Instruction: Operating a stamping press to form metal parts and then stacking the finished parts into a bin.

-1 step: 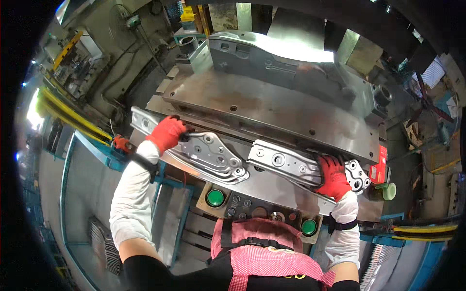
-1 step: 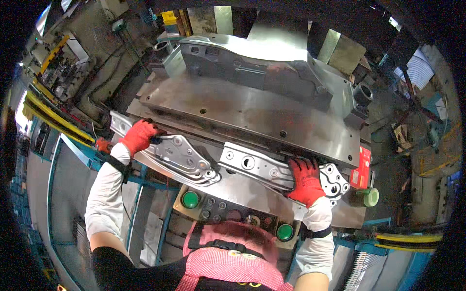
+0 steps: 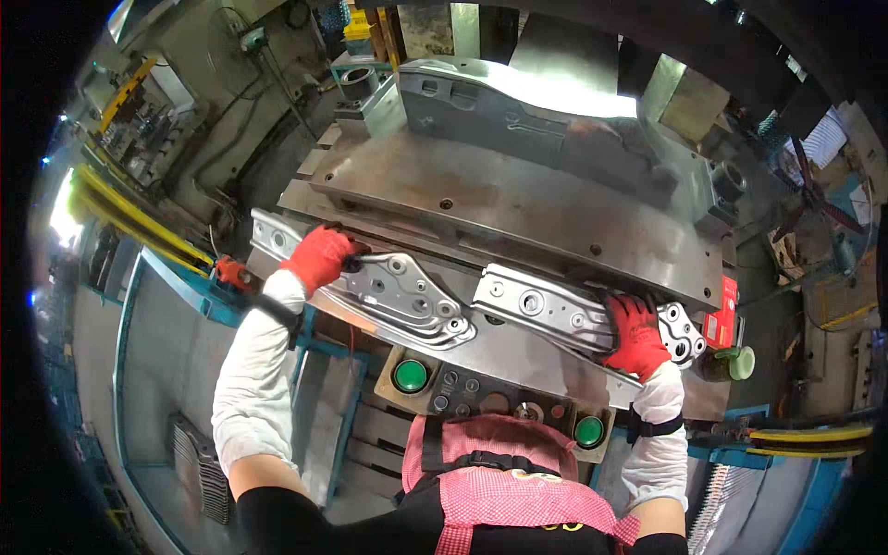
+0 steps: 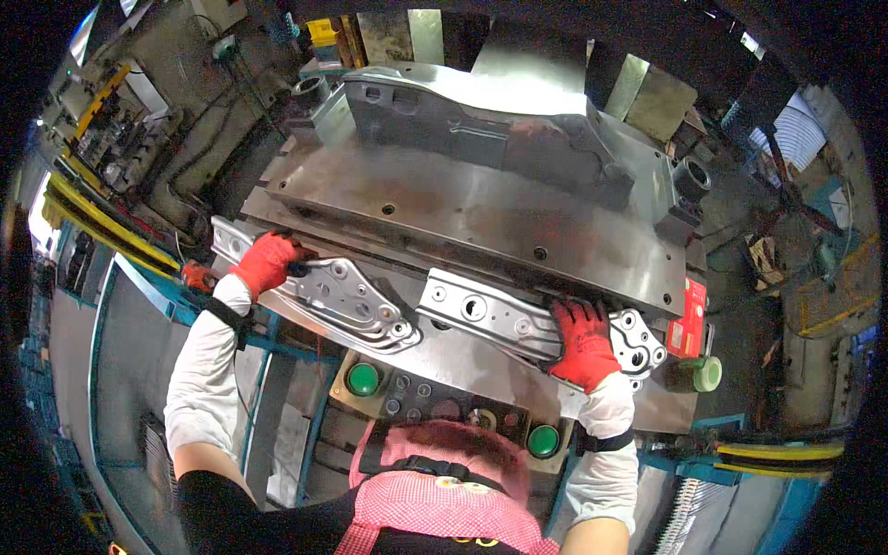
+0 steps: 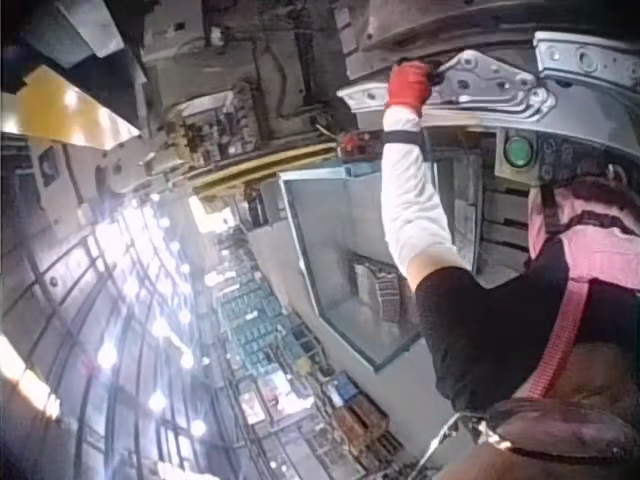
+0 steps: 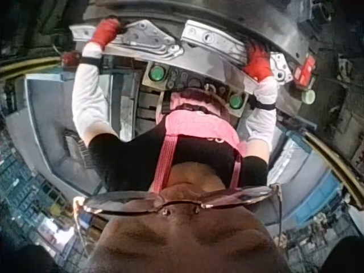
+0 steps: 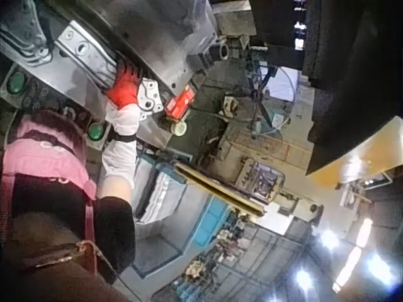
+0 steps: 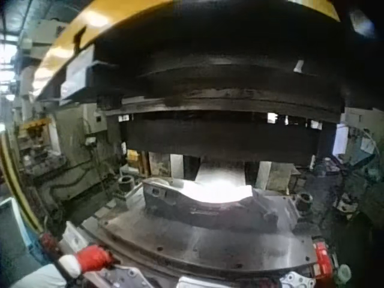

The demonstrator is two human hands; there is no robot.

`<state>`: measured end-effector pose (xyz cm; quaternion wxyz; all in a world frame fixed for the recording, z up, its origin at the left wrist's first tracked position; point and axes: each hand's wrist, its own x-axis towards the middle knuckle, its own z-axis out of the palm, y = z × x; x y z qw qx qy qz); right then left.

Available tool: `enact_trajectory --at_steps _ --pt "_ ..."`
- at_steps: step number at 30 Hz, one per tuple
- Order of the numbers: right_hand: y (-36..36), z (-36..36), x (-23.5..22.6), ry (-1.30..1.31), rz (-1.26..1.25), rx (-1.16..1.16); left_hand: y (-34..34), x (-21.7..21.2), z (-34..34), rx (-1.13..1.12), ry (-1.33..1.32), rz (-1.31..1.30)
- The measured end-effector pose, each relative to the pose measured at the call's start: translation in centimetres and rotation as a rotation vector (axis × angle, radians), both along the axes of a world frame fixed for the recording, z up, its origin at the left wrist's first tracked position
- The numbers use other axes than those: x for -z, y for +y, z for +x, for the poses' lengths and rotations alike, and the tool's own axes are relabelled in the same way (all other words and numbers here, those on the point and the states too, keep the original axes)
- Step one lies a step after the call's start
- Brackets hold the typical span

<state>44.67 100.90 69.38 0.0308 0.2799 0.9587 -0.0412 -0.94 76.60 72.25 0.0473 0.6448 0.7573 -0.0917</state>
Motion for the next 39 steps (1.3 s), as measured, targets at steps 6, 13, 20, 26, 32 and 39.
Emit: enact_trajectory --at_steps 6,13,20,26,32,39 --pt "0.3 0.6 0.6 0.002 -0.007 -0.007 1.0 6.2 -0.1 0.054 0.009 0.12" --pt "-0.5 1.1 -1.4 0.167 0.09 -0.011 -1.0 4.4 4.8 -0.09 0.02 0.56" --pt "4.1 -10.0 -9.8 0.592 0.37 -0.054 -4.4 5.7 6.7 -0.294 -0.044 0.689" --pt "10.1 -21.5 -9.2 0.583 0.574 0.01 -7.9 8.3 8.0 -0.376 0.006 0.642" --pt "11.2 -23.0 -9.2 0.402 0.556 -0.119 -14.6 12.7 10.3 -0.527 0.006 0.611" --pt "11.9 -23.7 -8.3 0.296 0.513 -0.071 -13.9 18.5 10.7 -0.584 -0.133 0.477"
